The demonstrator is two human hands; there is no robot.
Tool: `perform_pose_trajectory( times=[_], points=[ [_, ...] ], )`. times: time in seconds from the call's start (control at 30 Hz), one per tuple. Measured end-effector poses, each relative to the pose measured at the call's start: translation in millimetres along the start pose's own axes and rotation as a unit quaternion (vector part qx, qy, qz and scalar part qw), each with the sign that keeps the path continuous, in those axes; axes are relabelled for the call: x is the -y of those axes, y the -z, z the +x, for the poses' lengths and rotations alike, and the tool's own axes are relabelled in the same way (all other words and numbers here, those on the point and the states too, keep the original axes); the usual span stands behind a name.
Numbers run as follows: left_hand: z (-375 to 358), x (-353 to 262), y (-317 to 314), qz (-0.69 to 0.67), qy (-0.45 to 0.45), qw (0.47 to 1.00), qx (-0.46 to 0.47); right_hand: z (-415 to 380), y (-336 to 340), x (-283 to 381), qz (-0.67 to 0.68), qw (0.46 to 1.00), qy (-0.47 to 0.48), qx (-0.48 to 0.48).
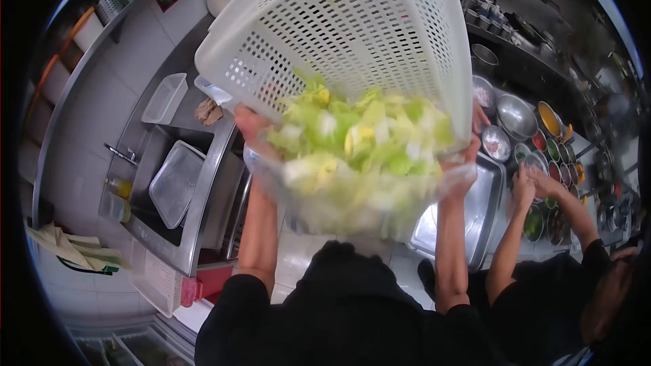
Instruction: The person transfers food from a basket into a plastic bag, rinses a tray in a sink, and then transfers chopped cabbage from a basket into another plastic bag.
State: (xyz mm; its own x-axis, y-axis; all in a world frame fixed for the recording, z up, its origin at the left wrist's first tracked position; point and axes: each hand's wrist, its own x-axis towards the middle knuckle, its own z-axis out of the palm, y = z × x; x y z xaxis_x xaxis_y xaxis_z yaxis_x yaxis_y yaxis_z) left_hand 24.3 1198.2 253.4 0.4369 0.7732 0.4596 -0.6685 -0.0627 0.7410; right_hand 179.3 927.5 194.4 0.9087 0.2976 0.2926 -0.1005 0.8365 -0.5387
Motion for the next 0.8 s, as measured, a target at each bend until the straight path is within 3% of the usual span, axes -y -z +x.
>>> perform_pose_trajectory(
  times=[0.07,0.13,0.17,0.23,0.37,0.47,0.57,0.67,0.7,0.8],
  points=[
    [7.0,-0.6,-0.1,0.028,-0.053,0.998,0.029,8.7,-1.5,4.5,-0.028,0.999,0.009,0.037],
    [12.4,1.3,-10.3,-0.046,-0.087,0.994,0.039,20.9,-10.4,-0.9,0.036,0.999,0.006,-0.003],
    [11.8,1.8,-6.9,0.006,-0.067,0.998,0.014,20.9,-21.0,1.6,0.050,0.998,-0.019,-0.036],
    [18.4,-5.0,-12.1,-0.021,-0.074,0.997,0.028,31.8,-7.9,-3.8,0.082,0.996,-0.035,-0.027],
    [37.3,-14.1,-23.8,-0.062,-0.093,0.991,0.067,42.4,-22.4,3.4,-0.007,1.000,0.024,-0.008],
    [50.4,-18.8,-30.7,-0.099,-0.126,0.981,0.110,51.0,-37.2,14.6,0.080,0.996,0.008,-0.040],
    [45.2,-25.8,-26.6,-0.060,-0.105,0.988,0.096,47.2,-47.4,25.4,0.022,0.998,0.029,-0.057],
    [52.6,-34.8,-57.5,-0.069,-0.072,0.993,0.059,65.1,-27.3,30.8,0.043,0.997,0.053,0.020],
    [44.3,-34.8,-61.7,-0.074,-0.047,0.996,0.036,61.2,-34.9,37.8,0.031,0.998,0.044,0.013],
    [43.8,-27.2,-73.1,-0.168,-0.119,0.973,0.106,59.3,-62.6,52.2,0.058,0.991,0.057,-0.105]
  ],
)
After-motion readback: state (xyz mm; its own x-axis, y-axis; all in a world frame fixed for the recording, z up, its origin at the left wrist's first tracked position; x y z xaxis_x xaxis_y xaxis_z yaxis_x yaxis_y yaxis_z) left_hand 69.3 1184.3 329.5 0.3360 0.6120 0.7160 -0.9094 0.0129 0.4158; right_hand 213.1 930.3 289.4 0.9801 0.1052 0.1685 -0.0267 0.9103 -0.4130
